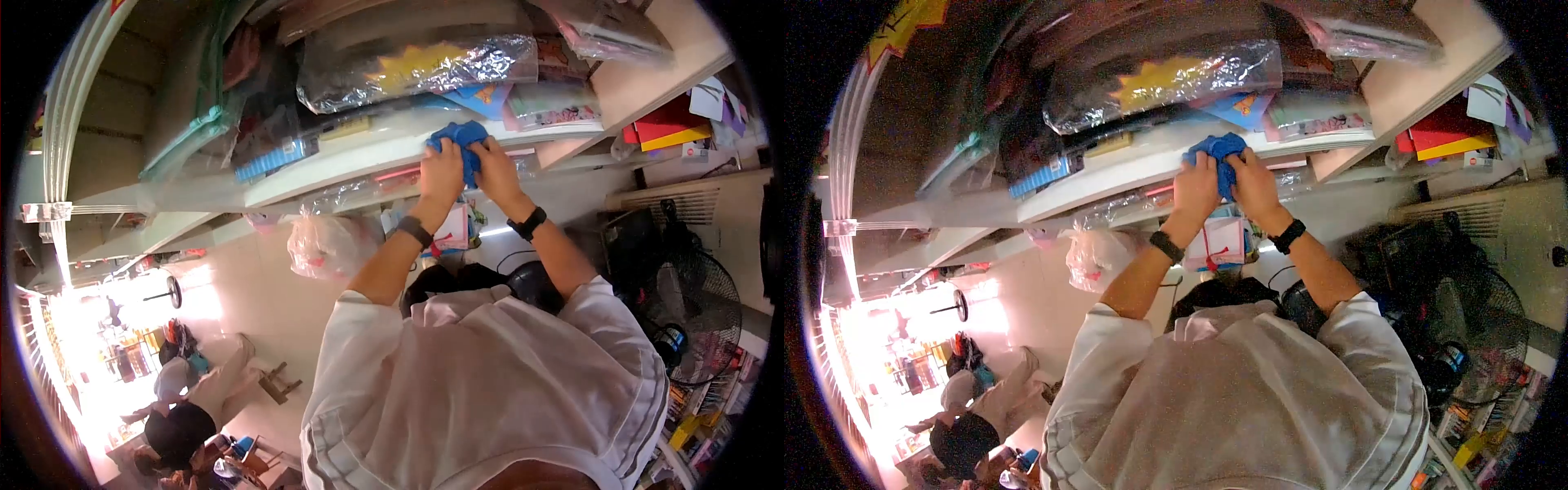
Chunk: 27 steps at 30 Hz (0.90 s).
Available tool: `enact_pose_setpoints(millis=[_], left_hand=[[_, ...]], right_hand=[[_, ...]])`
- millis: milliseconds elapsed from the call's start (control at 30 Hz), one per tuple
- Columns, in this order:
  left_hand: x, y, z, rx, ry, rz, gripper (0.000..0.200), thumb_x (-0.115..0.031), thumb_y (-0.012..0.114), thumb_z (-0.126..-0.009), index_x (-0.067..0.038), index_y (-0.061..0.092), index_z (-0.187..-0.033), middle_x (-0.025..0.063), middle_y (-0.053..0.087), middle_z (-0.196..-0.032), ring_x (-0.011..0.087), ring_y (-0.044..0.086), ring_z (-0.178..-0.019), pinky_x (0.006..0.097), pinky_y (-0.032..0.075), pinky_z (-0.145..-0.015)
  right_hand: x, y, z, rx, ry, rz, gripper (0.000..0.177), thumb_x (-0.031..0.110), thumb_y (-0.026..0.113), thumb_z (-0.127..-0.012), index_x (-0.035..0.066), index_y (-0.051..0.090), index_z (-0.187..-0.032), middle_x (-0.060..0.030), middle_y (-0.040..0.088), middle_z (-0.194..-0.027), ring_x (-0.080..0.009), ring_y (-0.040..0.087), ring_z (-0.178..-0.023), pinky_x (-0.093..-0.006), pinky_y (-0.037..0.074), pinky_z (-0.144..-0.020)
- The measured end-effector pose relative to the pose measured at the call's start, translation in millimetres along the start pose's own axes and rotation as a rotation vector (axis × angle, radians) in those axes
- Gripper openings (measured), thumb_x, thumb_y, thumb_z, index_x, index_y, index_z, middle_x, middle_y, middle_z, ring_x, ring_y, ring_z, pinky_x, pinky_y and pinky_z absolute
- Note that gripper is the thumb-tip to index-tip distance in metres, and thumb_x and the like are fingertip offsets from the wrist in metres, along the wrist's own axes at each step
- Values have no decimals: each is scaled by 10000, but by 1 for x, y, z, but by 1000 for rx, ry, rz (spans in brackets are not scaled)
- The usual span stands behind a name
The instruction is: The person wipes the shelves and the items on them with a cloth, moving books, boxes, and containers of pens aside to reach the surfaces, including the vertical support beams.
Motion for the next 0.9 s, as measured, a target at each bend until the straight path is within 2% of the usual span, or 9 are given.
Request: enact_pose_setpoints(millis=[167,367,433,533,600,667,767,900], left_hand=[[1,6,3,-62,32,-10,466,-192,798,-649,-48,557,-1020,86,513,-1022,303,595,-903,346,574,-613],[9,12,8,-112,74,51,408,-141,735,-699,-42,566,-1057,101,521,-1059,319,600,-918,371,580,-616],[18,8,13,-111,117,142,419,-108,703,-720,-25,567,-1108,109,533,-1092,338,602,-929,389,585,-626],[35,8,22,-161,175,232,301,-123,675,-760,-45,601,-1041,110,545,-1081,344,601,-928,385,555,-648],[51,11,31,-128,214,274,375,-125,704,-730,-27,588,-1072,119,535,-1083,356,602,-933,387,570,-637],[72,13,39,-81,231,270,493,-145,751,-686,-7,561,-1120,118,519,-1100,367,598,-934,406,588,-640],[128,13,63,-43,230,355,547,-169,789,-662,-11,555,-1131,116,509,-1112,372,592,-980,430,589,-670],[225,1,106,2,136,417,697,-173,817,-637,-38,510,-1248,101,495,-1180,364,583,-1024,443,582,-736]], right_hand=[[4,-1,2,-17,-3,40,535,-34,712,-650,86,571,-1152,-156,524,-1065,-386,589,-1006,-472,528,-784],[19,2,-4,50,100,183,482,-35,718,-663,72,566,-1108,-155,542,-1080,-394,619,-955,-476,544,-752],[24,6,-7,10,106,253,462,-16,717,-681,69,569,-1110,-160,550,-1084,-398,631,-935,-477,548,-740],[30,20,-11,-16,125,352,384,22,689,-739,65,577,-1104,-168,560,-1082,-400,643,-911,-475,552,-733],[42,28,-15,-14,119,399,355,31,672,-760,66,580,-1101,-167,562,-1072,-398,647,-895,-474,552,-730],[66,45,-20,8,118,451,348,29,667,-764,59,578,-1099,-166,562,-1073,-396,652,-888,-476,554,-720],[129,69,-28,96,140,567,322,31,668,-751,44,574,-1058,-172,561,-1059,-375,662,-872,-456,564,-692],[198,135,-44,113,22,577,293,10,645,-750,46,563,-1028,-160,554,-1036,-358,660,-862,-442,564,-683]])
Point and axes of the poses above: each hand's wrist, its own z-axis away from the middle knuckle, its own y-axis out of the palm, x = y × z, the point moved 5 cm from there along -z, towards the middle knuckle
